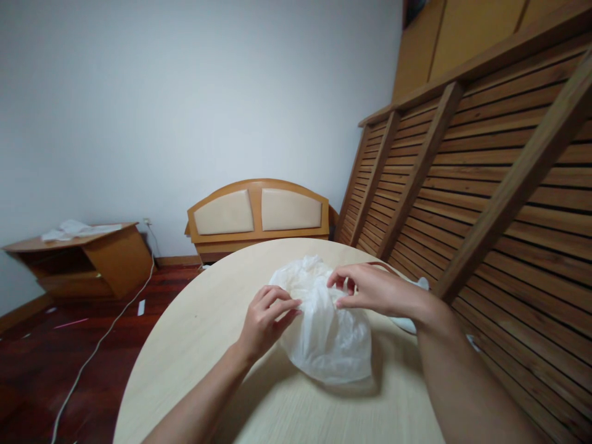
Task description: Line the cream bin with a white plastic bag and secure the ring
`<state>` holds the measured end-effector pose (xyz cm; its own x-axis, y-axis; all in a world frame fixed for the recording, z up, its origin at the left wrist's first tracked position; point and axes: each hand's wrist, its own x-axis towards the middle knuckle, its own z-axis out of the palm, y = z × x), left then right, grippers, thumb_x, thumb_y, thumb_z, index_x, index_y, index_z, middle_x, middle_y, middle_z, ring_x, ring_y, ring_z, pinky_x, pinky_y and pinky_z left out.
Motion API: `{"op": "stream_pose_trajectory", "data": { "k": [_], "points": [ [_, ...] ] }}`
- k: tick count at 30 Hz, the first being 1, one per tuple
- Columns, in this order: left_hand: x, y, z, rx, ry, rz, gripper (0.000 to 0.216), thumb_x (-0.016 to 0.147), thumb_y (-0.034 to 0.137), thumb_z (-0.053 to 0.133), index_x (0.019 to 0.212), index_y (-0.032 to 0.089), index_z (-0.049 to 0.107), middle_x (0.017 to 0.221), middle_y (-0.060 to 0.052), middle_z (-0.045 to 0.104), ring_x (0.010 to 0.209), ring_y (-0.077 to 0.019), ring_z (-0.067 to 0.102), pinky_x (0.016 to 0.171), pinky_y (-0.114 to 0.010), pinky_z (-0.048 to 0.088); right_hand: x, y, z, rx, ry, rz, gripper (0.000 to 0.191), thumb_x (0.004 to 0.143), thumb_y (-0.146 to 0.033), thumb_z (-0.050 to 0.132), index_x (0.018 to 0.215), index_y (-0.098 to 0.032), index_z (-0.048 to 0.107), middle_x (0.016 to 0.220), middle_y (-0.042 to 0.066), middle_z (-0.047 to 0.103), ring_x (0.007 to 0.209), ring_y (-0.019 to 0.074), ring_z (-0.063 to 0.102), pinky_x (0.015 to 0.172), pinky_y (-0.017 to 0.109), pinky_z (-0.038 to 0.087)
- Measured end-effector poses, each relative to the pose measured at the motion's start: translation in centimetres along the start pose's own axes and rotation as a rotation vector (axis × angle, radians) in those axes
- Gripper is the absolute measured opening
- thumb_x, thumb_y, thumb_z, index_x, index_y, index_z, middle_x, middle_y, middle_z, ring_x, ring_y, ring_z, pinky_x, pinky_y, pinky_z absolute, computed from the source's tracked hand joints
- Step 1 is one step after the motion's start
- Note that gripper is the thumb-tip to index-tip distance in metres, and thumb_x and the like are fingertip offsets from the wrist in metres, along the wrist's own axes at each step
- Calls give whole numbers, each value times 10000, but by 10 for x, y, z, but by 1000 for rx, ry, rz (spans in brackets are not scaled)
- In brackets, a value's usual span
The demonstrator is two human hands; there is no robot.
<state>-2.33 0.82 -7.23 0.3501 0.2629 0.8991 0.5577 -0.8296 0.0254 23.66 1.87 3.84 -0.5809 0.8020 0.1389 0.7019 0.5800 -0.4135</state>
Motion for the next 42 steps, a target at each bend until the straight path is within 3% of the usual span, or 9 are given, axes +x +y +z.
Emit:
{"op": "stream_pose_trajectory", "data": {
  "k": [5, 9, 13, 18, 22, 26, 30, 38, 42],
  "points": [
    [-1, 0, -1, -13, 14, 26, 196, 921, 149, 669, 1087, 248, 705, 875, -42, 695, 823, -165, 610, 748, -308, 547, 1, 20, -3, 54, 81, -90, 174, 878, -263, 622, 991, -217, 745, 928, 44, 756, 840, 208, 675, 759, 293, 494],
    [0, 1, -3, -40, 50, 53, 186, 927, 141, 645, 1074, 242, 697, 886, -49, 694, 815, -162, 617, 735, -297, 541, -1, 40, -6, -24, 201, 4, 147, 874, -241, 610, 908, -229, 753, 947, 60, 762, 850, 227, 681, 717, 304, 490],
    [0, 3, -7, 0, 104, 77, 122, 929, 139, 620, 1008, 213, 676, 802, -39, 664, 743, -160, 595, 680, -288, 511, -5, 45, -7, -80, 137, 124, 129, 826, -196, 639, 779, -232, 754, 852, 72, 766, 796, 253, 689, 686, 327, 494],
    [-4, 10, -5, 2, 76, 204, 104, 916, 178, 622, 1010, 209, 654, 717, -18, 639, 685, -161, 579, 671, -301, 492, -5, 30, -2, -30, 162, 17, 253, 867, -296, 628, 1082, -237, 747, 1137, 79, 748, 1041, 272, 682, 907, 366, 515],
    [-4, 17, -6, -47, 8, 251, 171, 935, 335, 600, 1033, 201, 645, 702, -22, 639, 608, -156, 564, 603, -298, 462, -3, 12, 2, 32, 62, -93, 472, 766, -438, 773, 1187, -233, 714, 1257, 78, 707, 1186, 292, 627, 1063, 402, 448],
    [1, 14, -9, 26, 8, 99, 316, 915, 140, 536, 1213, 206, 620, 968, -97, 705, 842, -192, 650, 737, -323, 533, -1, -2, 2, 15, 31, -85, 295, 765, -332, 777, 1042, -235, 750, 1119, 67, 754, 1072, 275, 669, 994, 386, 480],
    [2, 2, -9, 42, -102, -14, 364, 910, 141, 562, 1266, 205, 598, 1209, -143, 672, 1107, -251, 626, 933, -416, 537, 1, -8, 0, -40, 40, -80, 62, 812, -235, 713, 858, -226, 753, 941, 55, 774, 909, 244, 693, 839, 332, 505],
    [-4, -8, -6, 38, -16, 60, 164, 898, 112, 621, 1024, 215, 633, 925, -68, 698, 850, -179, 654, 763, -310, 560, 1, -1, -4, 43, 115, -151, 100, 844, -206, 646, 828, -215, 745, 865, 27, 762, 825, 195, 676, 747, 278, 485],
    [-6, -10, -9, 62, 13, 105, 168, 876, 79, 641, 988, 204, 632, 870, -54, 698, 785, -157, 648, 716, -272, 548, -2, 4, -6, 100, 35, -124, 78, 831, -251, 679, 838, -216, 748, 832, 15, 759, 765, 182, 666, 693, 268, 477]
  ]
}}
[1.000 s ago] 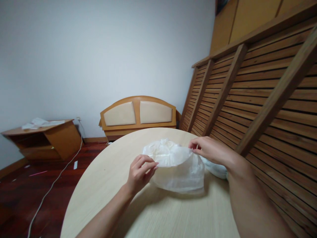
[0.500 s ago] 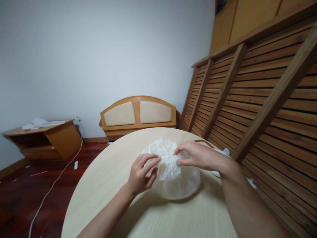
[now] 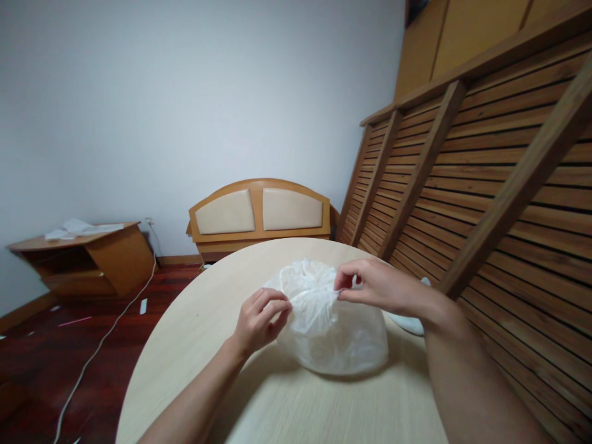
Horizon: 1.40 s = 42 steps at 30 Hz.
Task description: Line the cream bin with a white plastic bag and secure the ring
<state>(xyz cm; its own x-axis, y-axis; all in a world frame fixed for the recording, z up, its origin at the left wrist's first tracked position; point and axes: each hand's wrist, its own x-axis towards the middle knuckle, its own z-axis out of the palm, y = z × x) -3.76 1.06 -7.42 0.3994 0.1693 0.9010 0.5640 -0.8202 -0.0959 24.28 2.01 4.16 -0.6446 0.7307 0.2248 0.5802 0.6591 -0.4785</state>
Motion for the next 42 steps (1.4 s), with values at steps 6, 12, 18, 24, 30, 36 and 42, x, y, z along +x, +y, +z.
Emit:
{"op": "stream_pose_trajectory", "data": {
  "k": [6, 12, 18, 24, 30, 36, 42],
  "points": [
    [-5, -1, -3, 32, -27, 110, 163, 912, 94, 609, 1027, 201, 654, 871, -53, 718, 758, -140, 656, 686, -247, 545, -3, -1, 0, 12, -77, 114, 291, 878, -490, 663, 868, -211, 745, 801, 31, 748, 723, 190, 660, 615, 273, 449],
    [-1, 5, -1, 22, -1, 215, 97, 940, 117, 568, 1000, 150, 636, 827, -70, 717, 756, -155, 666, 664, -259, 557, -4, 17, 2, -201, 84, 263, 367, 869, -520, 646, 1072, -217, 687, 868, 37, 733, 755, 211, 660, 631, 288, 446],
    [3, 25, 2, -18, -72, 377, 99, 924, 143, 557, 995, 150, 624, 786, -43, 721, 663, -144, 643, 576, -246, 532, -2, 22, 6, -201, 43, 324, 391, 871, -520, 645, 1119, -220, 685, 928, 53, 749, 815, 233, 688, 701, 307, 482],
    [8, 24, -1, -63, 1, 107, 271, 879, 100, 536, 1133, 158, 612, 917, -86, 722, 801, -167, 653, 702, -287, 567, 4, 14, 9, -185, 33, 343, 364, 911, -509, 613, 1121, -224, 698, 992, 80, 771, 888, 261, 713, 764, 330, 493],
    [5, 3, 1, -10, -180, -60, 306, 907, 209, 594, 1212, 197, 612, 1224, -136, 673, 1182, -276, 596, 1006, -484, 512, 9, 8, 14, -159, 25, 349, 421, 887, -470, 653, 1189, -180, 691, 964, 84, 782, 858, 269, 721, 707, 327, 477],
    [0, 9, 10, -4, -86, 20, 139, 964, 227, 601, 1093, 206, 649, 911, -55, 687, 913, -191, 622, 892, -379, 539, 14, 20, 19, -133, 66, 279, 408, 855, -302, 673, 1235, -152, 681, 1007, 82, 768, 863, 237, 716, 731, 304, 488],
    [6, 30, 12, -25, -106, 100, 180, 977, 246, 600, 1130, 170, 653, 864, -40, 698, 840, -170, 625, 933, -377, 496, 15, 22, 13, -93, 103, 182, 227, 831, -237, 669, 1035, -180, 749, 967, 61, 768, 867, 227, 704, 774, 316, 504]
  ]
}}
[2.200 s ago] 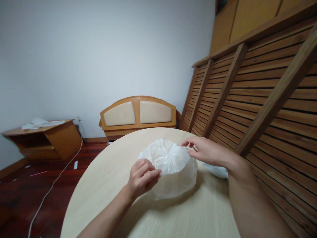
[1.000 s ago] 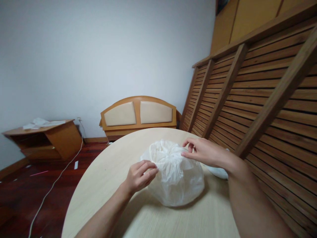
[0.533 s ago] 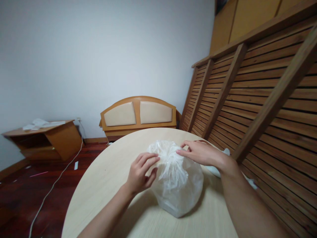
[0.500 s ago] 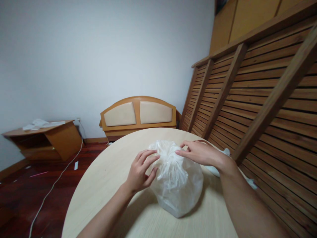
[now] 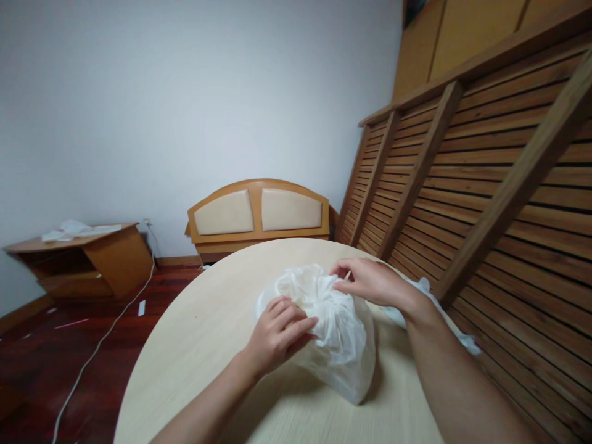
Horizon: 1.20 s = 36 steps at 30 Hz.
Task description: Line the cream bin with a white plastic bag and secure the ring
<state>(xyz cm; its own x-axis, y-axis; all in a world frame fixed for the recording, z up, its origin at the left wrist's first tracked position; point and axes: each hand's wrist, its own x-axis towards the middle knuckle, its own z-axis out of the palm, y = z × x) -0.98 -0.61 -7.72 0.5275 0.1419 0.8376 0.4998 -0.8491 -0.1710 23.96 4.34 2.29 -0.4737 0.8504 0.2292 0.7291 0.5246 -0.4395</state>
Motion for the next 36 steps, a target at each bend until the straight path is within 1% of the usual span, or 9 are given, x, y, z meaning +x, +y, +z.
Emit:
{"op": "stream_pose_trajectory", "data": {
  "k": [5, 12, 15, 19, 23, 26, 28, 32, 36],
  "points": [
    [4, 10, 1, -5, -19, 9, 187, 975, 241, 606, 1142, 168, 648, 870, -31, 709, 841, -169, 622, 938, -373, 475, 3, 2, -2, 67, 96, -92, 239, 878, -185, 563, 1046, -180, 732, 1032, 69, 763, 914, 217, 698, 841, 331, 526],
    [6, 20, 2, -21, -10, 0, 162, 1010, 223, 543, 1118, 185, 657, 832, -2, 708, 805, -142, 621, 1001, -356, 443, 5, -6, 9, -93, 237, -51, 315, 876, -432, 681, 1066, -188, 740, 1203, 120, 712, 1170, 304, 636, 1059, 443, 458],
    [6, 22, 1, -42, -13, 33, 168, 1017, 223, 530, 1106, 182, 666, 832, 3, 712, 801, -136, 621, 1043, -361, 428, 7, -7, 14, -52, 153, -55, 375, 872, -418, 690, 1164, -184, 724, 1208, 117, 732, 1112, 295, 673, 1002, 425, 496],
    [6, 22, 0, -71, -21, 67, 168, 1019, 213, 528, 1101, 183, 672, 818, 13, 712, 817, -134, 629, 1098, -362, 394, 9, -8, 14, 5, 138, -100, 246, 930, -341, 608, 1067, -201, 756, 1083, 80, 778, 995, 250, 704, 903, 358, 515],
    [7, 23, 0, -97, -39, 98, 184, 1027, 198, 508, 1126, 189, 662, 824, 22, 720, 812, -126, 638, 1144, -359, 368, 10, -15, 8, 24, 238, -125, 178, 920, -307, 632, 921, -201, 775, 982, 69, 771, 919, 224, 695, 842, 322, 503],
    [7, 23, 0, -98, -51, 123, 180, 1024, 199, 513, 1127, 192, 661, 819, 25, 721, 819, -124, 645, 1163, -365, 360, 11, -22, 7, 82, 405, -155, 182, 924, -314, 647, 920, -190, 780, 973, 75, 748, 877, 209, 685, 817, 312, 504],
    [6, 23, 1, -91, -56, 134, 177, 1019, 196, 521, 1129, 198, 661, 818, 29, 724, 822, -122, 647, 1166, -365, 359, 11, -26, 9, 139, 456, -192, 202, 942, -328, 634, 942, -188, 779, 976, 74, 750, 878, 203, 687, 822, 306, 510],
    [5, 23, 1, -82, -51, 127, 172, 1004, 189, 548, 1136, 204, 657, 828, 33, 733, 808, -122, 647, 1143, -351, 372, 11, -27, 16, 184, 240, -270, 249, 977, -342, 584, 1103, -202, 746, 1146, 73, 759, 1062, 222, 691, 961, 327, 500],
    [4, 20, 0, -79, -66, 113, 172, 986, 212, 577, 1141, 211, 651, 844, 24, 735, 818, -129, 652, 1113, -356, 408, 9, -22, 20, 162, 76, -173, 407, 1020, -370, 486, 1379, -193, 562, 1328, 124, 683, 1207, 253, 646, 1062, 410, 463]
  ]
}}
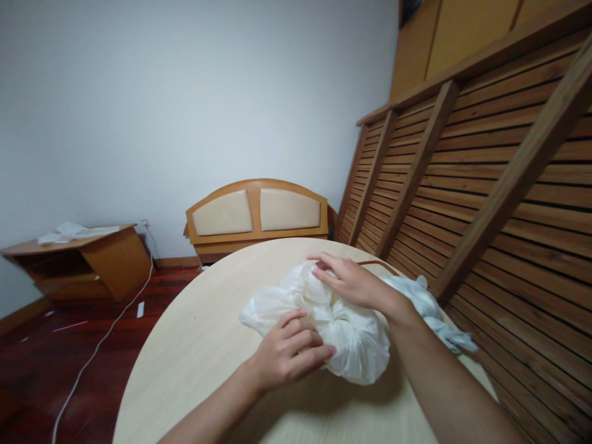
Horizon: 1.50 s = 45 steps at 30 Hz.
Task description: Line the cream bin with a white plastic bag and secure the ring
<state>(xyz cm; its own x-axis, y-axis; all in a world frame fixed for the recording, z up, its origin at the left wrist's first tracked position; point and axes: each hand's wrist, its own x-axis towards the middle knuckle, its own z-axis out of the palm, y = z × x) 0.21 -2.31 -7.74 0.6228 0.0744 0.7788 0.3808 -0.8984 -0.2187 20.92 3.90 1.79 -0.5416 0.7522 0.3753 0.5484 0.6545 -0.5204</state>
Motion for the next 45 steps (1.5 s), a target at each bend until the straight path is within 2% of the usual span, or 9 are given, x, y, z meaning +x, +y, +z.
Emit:
{"op": "stream_pose_trajectory", "data": {
  "k": [3, 6, 11, 19, 26, 31, 37, 41, 45],
  "points": [
    [-2, -3, 0, -5, 13, -30, 177, 985, 221, 562, 1137, 207, 649, 853, 1, 721, 829, -142, 647, 1113, -395, 432, -2, 4, -1, 34, -56, 56, 420, 1028, -392, 461, 1402, -202, 488, 1330, 134, 674, 1228, 248, 634, 1073, 427, 462],
    [-4, -6, 3, -12, 47, -85, 174, 987, 200, 532, 1116, 191, 649, 876, -26, 705, 869, -157, 643, 1125, -439, 435, -3, 7, -3, 11, -84, 42, 360, 1026, -400, 445, 1293, -192, 567, 1331, 131, 663, 1245, 246, 617, 1095, 427, 448],
    [-7, -13, 6, -21, 93, -196, 203, 968, 150, 544, 1142, 194, 639, 879, -31, 694, 869, -161, 630, 1101, -482, 457, -6, 12, -9, -159, 4, 109, 385, 960, -348, 546, 1307, -189, 602, 1382, 128, 634, 1281, 273, 592, 1127, 436, 416],
    [-8, -19, 11, 77, 76, -279, 342, 959, 104, 564, 1284, 204, 597, 967, -49, 705, 895, -168, 639, 1017, -460, 517, -13, -1, -21, -293, 15, 412, 511, 916, -532, 606, 1269, -165, 650, 1115, 150, 754, 1009, 322, 711, 890, 404, 524],
    [-10, -20, 4, -3, 87, -326, 383, 973, 181, 534, 1354, 218, 558, 1177, -119, 678, 1106, -236, 631, 1010, -473, 521, -9, 18, -6, -191, -63, 270, 508, 895, -439, 648, 1295, -126, 636, 1320, 178, 678, 1212, 337, 641, 1038, 423, 473],
    [-20, -41, 0, -9, 248, -697, 352, 1014, 237, 478, 1350, 249, 584, 1368, -120, 605, 1275, -248, 559, 1073, -494, 473, -7, 27, -4, -177, -50, 207, 412, 935, -326, 584, 1303, -149, 632, 1336, 145, 675, 1241, 302, 629, 1086, 419, 453],
    [-34, -67, 2, -178, 230, -899, 303, 937, 322, 590, 1195, 175, 654, 1043, -89, 736, 958, -211, 702, 884, -378, 569, -5, 31, -3, -181, -4, 155, 396, 945, -260, 550, 1323, -164, 618, 1366, 131, 658, 1267, 294, 610, 1115, 449, 434],
    [-38, -74, 0, -189, 228, -965, 254, 897, 327, 608, 1088, 168, 660, 850, -37, 712, 796, -175, 686, 781, -322, 567, -5, 30, -5, -159, 3, 138, 398, 940, -240, 556, 1329, -177, 610, 1379, 129, 648, 1275, 287, 605, 1113, 451, 439],
    [-46, -80, -5, -240, 65, -990, 304, 869, 299, 603, 1140, 161, 613, 793, -9, 661, 716, -160, 648, 674, -290, 541, -3, 30, -5, -133, 65, 80, 400, 910, -148, 551, 1301, -189, 626, 1345, 110, 668, 1259, 261, 612, 1109, 429, 443]
  ]
}}
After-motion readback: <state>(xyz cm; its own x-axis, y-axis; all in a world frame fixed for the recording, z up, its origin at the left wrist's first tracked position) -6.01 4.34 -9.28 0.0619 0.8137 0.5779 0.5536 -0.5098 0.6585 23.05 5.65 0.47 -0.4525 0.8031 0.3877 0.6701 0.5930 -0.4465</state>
